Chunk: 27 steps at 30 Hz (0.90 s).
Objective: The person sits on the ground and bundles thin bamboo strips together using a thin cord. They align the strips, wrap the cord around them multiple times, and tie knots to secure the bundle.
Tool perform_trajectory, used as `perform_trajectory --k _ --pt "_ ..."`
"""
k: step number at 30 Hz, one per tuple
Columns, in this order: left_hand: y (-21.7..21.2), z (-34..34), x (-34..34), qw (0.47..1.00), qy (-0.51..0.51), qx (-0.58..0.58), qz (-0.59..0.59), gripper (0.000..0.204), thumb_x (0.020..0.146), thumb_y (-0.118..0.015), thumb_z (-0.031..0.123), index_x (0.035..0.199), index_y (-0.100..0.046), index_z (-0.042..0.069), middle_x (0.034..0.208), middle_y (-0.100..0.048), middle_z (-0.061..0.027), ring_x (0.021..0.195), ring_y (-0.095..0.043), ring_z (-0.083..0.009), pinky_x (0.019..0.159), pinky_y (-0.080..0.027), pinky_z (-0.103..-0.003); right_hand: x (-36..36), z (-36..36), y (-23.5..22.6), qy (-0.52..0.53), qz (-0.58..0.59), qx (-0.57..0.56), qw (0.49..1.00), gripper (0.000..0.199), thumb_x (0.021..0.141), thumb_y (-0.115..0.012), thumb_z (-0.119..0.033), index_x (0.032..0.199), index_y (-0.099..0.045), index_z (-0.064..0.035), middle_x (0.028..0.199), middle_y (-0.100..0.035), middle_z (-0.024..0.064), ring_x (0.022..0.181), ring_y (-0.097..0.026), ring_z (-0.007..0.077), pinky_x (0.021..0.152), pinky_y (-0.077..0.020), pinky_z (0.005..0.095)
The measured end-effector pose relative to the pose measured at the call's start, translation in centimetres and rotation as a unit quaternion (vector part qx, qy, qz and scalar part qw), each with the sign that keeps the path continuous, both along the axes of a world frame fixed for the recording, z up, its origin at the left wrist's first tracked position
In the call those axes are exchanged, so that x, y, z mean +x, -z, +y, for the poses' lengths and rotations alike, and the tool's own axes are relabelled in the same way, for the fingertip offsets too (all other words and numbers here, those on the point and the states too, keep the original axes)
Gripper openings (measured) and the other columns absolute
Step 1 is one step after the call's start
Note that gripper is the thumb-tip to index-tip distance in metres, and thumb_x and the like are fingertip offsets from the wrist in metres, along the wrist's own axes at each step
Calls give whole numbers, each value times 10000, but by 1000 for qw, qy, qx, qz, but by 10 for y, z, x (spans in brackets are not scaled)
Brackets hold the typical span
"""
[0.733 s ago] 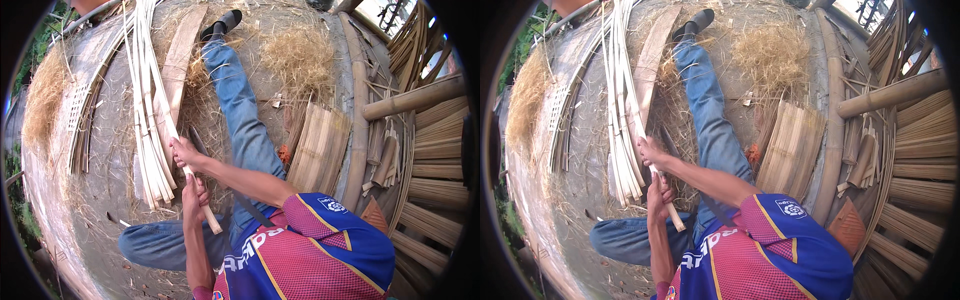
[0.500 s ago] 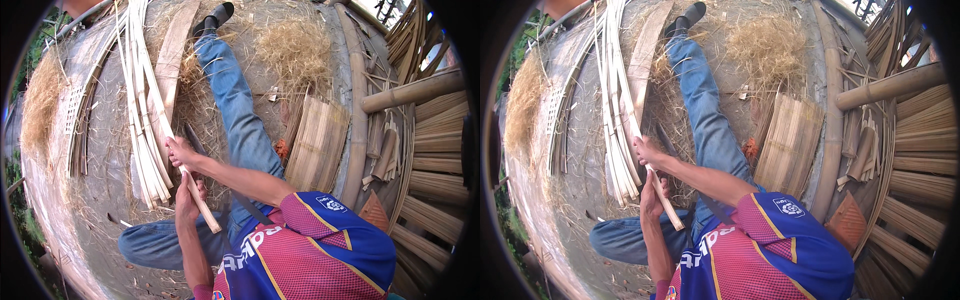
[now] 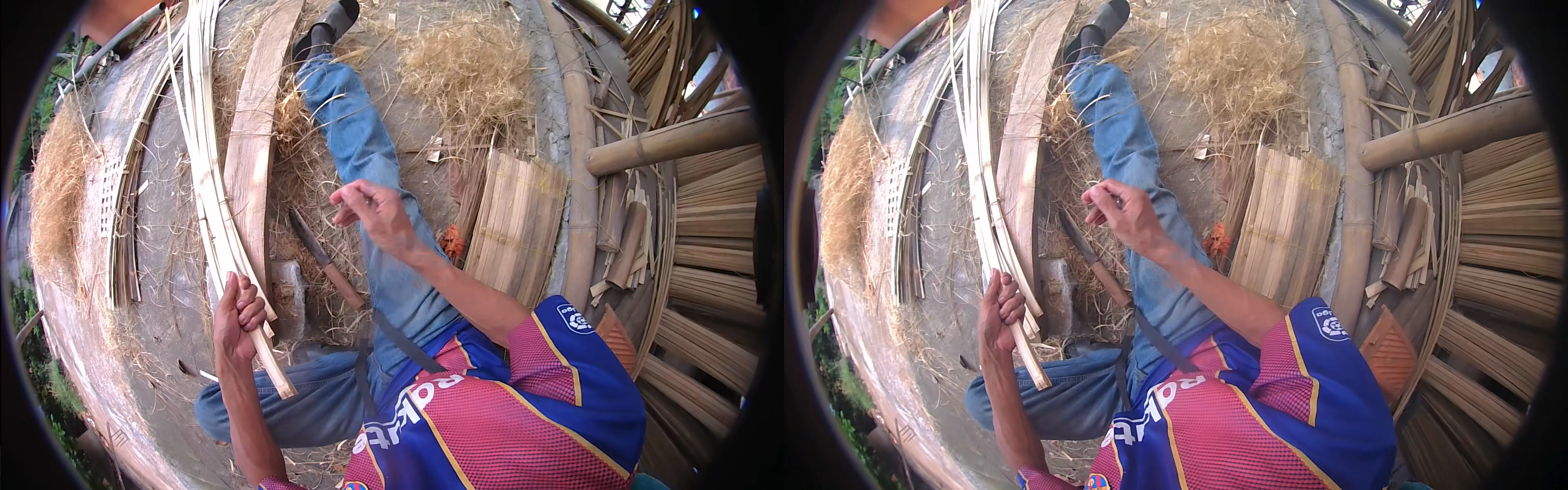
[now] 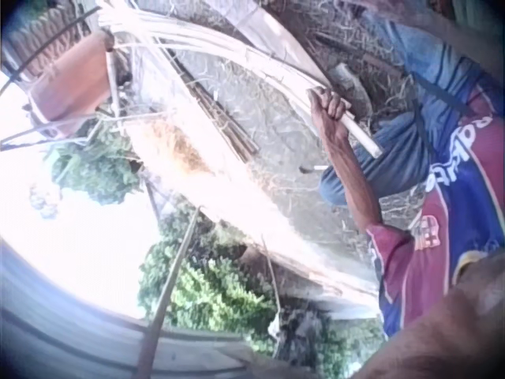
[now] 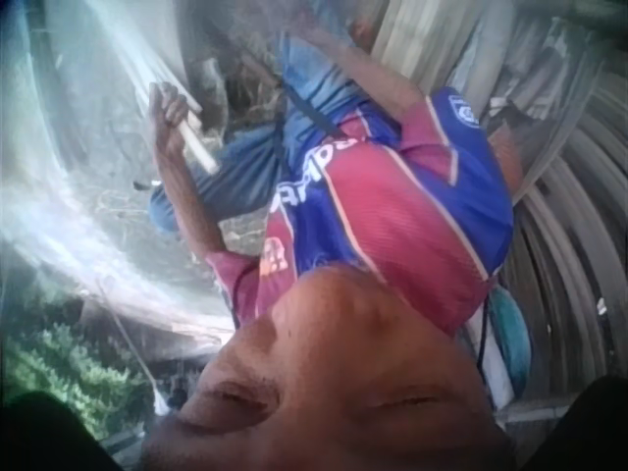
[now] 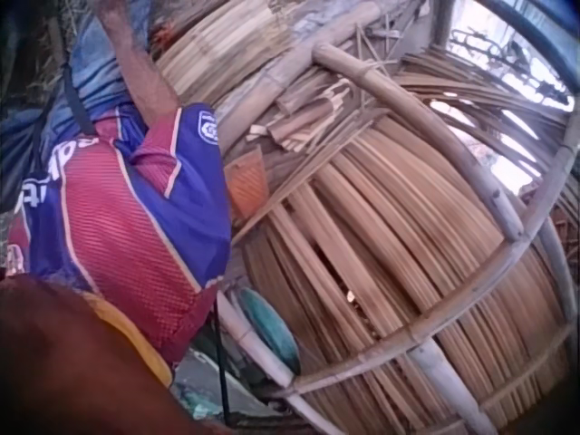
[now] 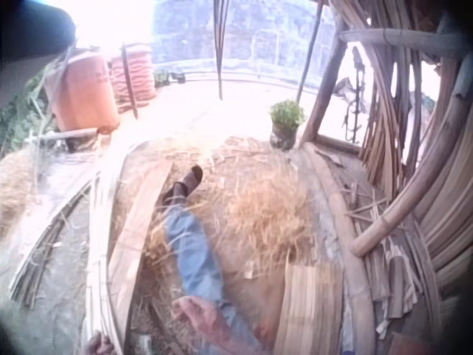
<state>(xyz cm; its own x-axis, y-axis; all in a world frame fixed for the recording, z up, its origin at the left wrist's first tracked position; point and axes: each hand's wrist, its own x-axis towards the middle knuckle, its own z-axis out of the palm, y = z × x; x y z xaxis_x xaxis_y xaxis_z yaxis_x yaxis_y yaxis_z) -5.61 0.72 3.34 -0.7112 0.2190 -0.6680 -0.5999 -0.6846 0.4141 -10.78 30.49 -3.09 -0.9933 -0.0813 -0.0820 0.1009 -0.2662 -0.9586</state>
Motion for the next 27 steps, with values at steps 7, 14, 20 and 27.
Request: perform_trajectory --k 7,14,20,27 --pt "21 3 -20 999 18 -27 5 295 1098 -452 350 962 -506 94 642 -329 60 467 -294 -23 383 -259 -186 18 227 131 340 -53 496 797 210 994 -598 -232 1051 -692 -53 935 -700 106 804 -693 204 717 -543 370" --pt "25 14 -25 999 20 -31 4 285 1094 -464 341 972 -507 87 658 -333 61 485 -312 -22 397 -284 -186 3 243 139 211 -113 637 733 124 922 -707 -249 1026 -730 -187 1177 -587 45 991 -665 269 794 -536 444" --pt "26 19 -28 997 19 -69 -26 298 1095 -456 358 970 -506 92 648 -332 64 482 -308 -26 403 -275 -198 -2 241 99 350 20 577 738 90 938 -702 -210 983 -744 -145 1260 -592 70 1090 -643 275 848 -548 431" --pt "29 31 -28 997 14 -74 -19 299 1093 -460 370 980 -509 97 650 -339 63 487 -309 -34 414 -268 -202 -15 280 -4 483 37 172 858 211 1027 -621 -244 1137 -624 -64 866 -651 23 626 -583 90 567 -487 233"
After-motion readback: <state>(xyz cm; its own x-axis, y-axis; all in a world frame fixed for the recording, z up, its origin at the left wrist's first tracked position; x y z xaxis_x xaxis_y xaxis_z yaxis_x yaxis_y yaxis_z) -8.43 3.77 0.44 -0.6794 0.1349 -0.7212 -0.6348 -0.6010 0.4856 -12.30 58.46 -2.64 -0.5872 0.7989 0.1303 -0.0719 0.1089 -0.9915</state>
